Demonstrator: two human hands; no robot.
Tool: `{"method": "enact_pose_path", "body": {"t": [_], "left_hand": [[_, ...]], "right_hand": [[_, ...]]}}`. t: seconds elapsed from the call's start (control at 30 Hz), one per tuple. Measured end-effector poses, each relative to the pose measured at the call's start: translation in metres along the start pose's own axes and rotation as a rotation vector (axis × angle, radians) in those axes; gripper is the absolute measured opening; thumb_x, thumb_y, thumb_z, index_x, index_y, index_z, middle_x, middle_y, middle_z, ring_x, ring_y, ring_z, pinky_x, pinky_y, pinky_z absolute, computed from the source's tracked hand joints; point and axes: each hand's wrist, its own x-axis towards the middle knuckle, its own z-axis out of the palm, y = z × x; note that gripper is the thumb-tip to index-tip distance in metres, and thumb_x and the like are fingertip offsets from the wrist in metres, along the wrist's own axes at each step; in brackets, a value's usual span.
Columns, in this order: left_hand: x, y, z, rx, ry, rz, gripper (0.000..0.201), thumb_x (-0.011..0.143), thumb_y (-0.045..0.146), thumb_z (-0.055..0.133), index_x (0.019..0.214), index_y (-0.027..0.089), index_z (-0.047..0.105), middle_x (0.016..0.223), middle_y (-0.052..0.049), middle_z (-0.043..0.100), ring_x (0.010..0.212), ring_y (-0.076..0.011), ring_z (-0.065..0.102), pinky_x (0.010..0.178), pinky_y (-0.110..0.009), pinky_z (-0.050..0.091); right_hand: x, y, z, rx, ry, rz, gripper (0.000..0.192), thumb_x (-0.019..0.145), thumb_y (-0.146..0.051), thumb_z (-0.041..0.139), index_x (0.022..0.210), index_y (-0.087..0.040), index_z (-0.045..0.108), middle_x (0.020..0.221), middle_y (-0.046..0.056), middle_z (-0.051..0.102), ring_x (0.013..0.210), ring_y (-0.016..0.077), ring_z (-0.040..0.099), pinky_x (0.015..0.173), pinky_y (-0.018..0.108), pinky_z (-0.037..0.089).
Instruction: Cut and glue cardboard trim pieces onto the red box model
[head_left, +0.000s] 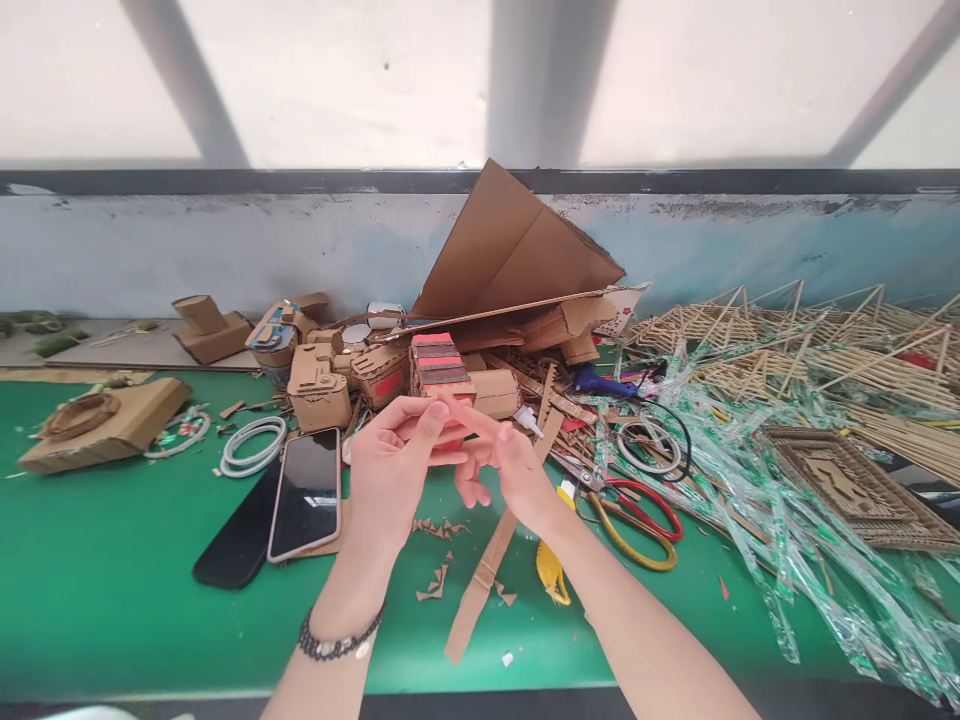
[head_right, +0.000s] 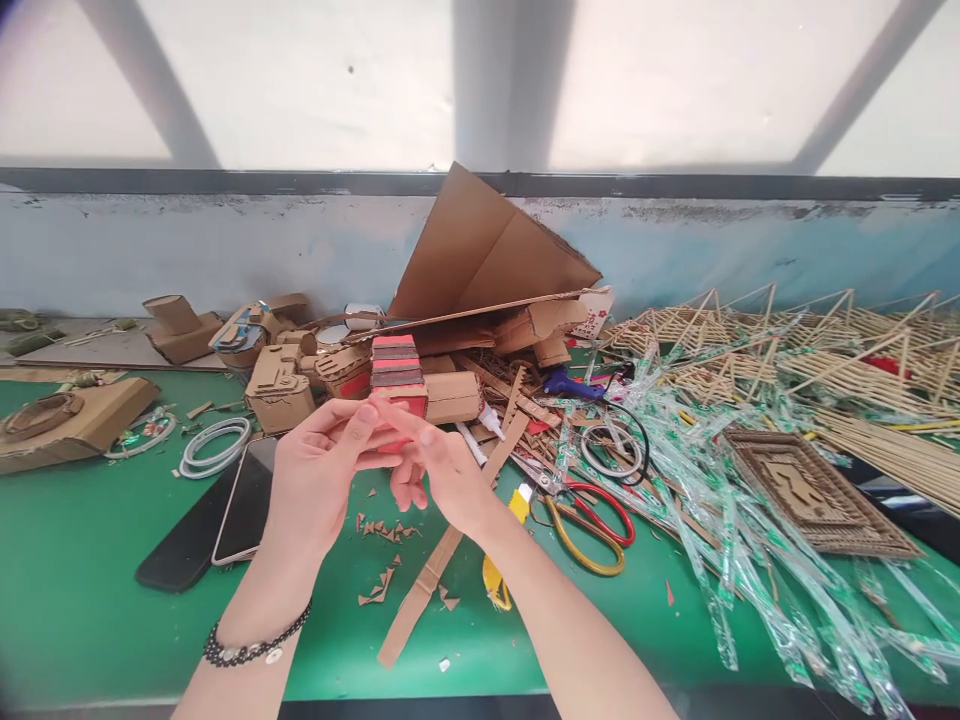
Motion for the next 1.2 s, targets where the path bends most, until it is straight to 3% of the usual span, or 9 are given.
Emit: {"method": "enact_pose_path", "body": {"t": [0.23,0.33,0.5,0.67,0.8,0.9,0.97,1.1,1.2], "left_hand": [[0.014,-0.006,-0.009,0.661,0.025,0.409,0.025,0.104,0.044,0.062,0.096,0.023,0.072,0.074,0.002,0.077,0.066,-0.0139,0.075,0.063,-0.021,0.059],[0.021,-0.014,-0.011,0.799,0.003,0.510,0.023,0.107,0.040,0.055,0.102,0.023,0.070,0.065,0.005,0.071,0.057,-0.0109,0.069,0.055,-0.019,0.050],[0.025,-0.034,-0.021,0.642,-0.056,0.622,0.025,0.111,0.039,0.048,0.099,0.023,0.064,0.063,0.004,0.070,0.055,-0.0109,0.071,0.057,-0.020,0.053],[0.022,-0.050,-0.032,0.419,0.069,0.722,0.026,0.113,0.037,0.046,0.094,0.023,0.058,0.068,0.003,0.071,0.050,-0.0095,0.068,0.052,-0.020,0.051],[0.021,-0.057,-0.035,0.298,0.183,0.655,0.016,0.110,0.037,0.055,0.104,0.022,0.057,0.086,0.001,0.078,0.048,-0.0080,0.067,0.047,-0.021,0.050],[0.019,-0.058,-0.036,0.305,0.194,0.639,0.013,0.107,0.033,0.063,0.111,0.022,0.059,0.100,-0.002,0.082,0.050,-0.0080,0.069,0.049,-0.022,0.052],[0.019,-0.057,-0.039,0.331,0.207,0.624,0.013,0.108,0.035,0.060,0.108,0.021,0.060,0.098,-0.003,0.083,0.051,-0.0082,0.069,0.050,-0.022,0.053],[0.020,-0.053,-0.045,0.348,0.316,0.560,0.030,0.110,0.039,0.055,0.090,0.019,0.064,0.069,0.002,0.076,0.046,-0.0079,0.065,0.047,-0.021,0.050],[0.022,-0.052,-0.045,0.336,0.338,0.580,0.015,0.105,0.033,0.066,0.111,0.020,0.069,0.092,0.000,0.082,0.049,-0.0064,0.065,0.047,-0.021,0.052]], "right_hand": [[0.008,0.002,-0.008,0.122,0.027,0.070,0.095,0.102,-0.084,0.030,0.167,-0.017,0.043,0.055,-0.002,0.062,0.044,0.0132,0.043,0.045,0.026,0.038],[0.008,0.004,-0.008,0.114,0.056,0.088,0.095,0.101,-0.084,0.031,0.167,-0.018,0.042,0.055,-0.002,0.063,0.043,0.0131,0.044,0.045,0.025,0.038],[0.006,0.006,-0.006,0.179,0.036,0.097,0.095,0.101,-0.084,0.032,0.169,-0.018,0.040,0.056,-0.002,0.063,0.044,0.0126,0.045,0.046,0.025,0.038],[0.006,0.006,0.000,0.352,0.039,0.139,0.091,0.104,-0.081,0.031,0.164,-0.015,0.048,0.054,-0.002,0.063,0.041,0.0126,0.043,0.045,0.025,0.035],[0.006,0.006,0.002,0.539,0.040,0.171,0.086,0.106,-0.077,0.029,0.164,-0.016,0.049,0.050,-0.003,0.058,0.040,0.0132,0.038,0.045,0.025,0.036],[0.006,0.004,0.004,0.652,0.011,0.197,0.087,0.106,-0.078,0.023,0.166,-0.019,0.044,0.048,-0.005,0.055,0.040,0.0139,0.032,0.043,0.025,0.036],[0.005,0.002,0.005,0.694,0.000,0.207,0.088,0.106,-0.079,0.020,0.168,-0.020,0.040,0.047,-0.005,0.053,0.039,0.0143,0.028,0.042,0.025,0.034],[0.005,-0.001,0.006,0.650,0.031,0.231,0.091,0.104,-0.081,0.017,0.170,-0.021,0.035,0.045,-0.007,0.048,0.039,0.0148,0.025,0.041,0.025,0.033],[0.005,-0.002,0.006,0.561,0.061,0.264,0.095,0.101,-0.084,0.015,0.172,-0.022,0.032,0.044,-0.007,0.046,0.038,0.0149,0.025,0.041,0.025,0.033]]}}
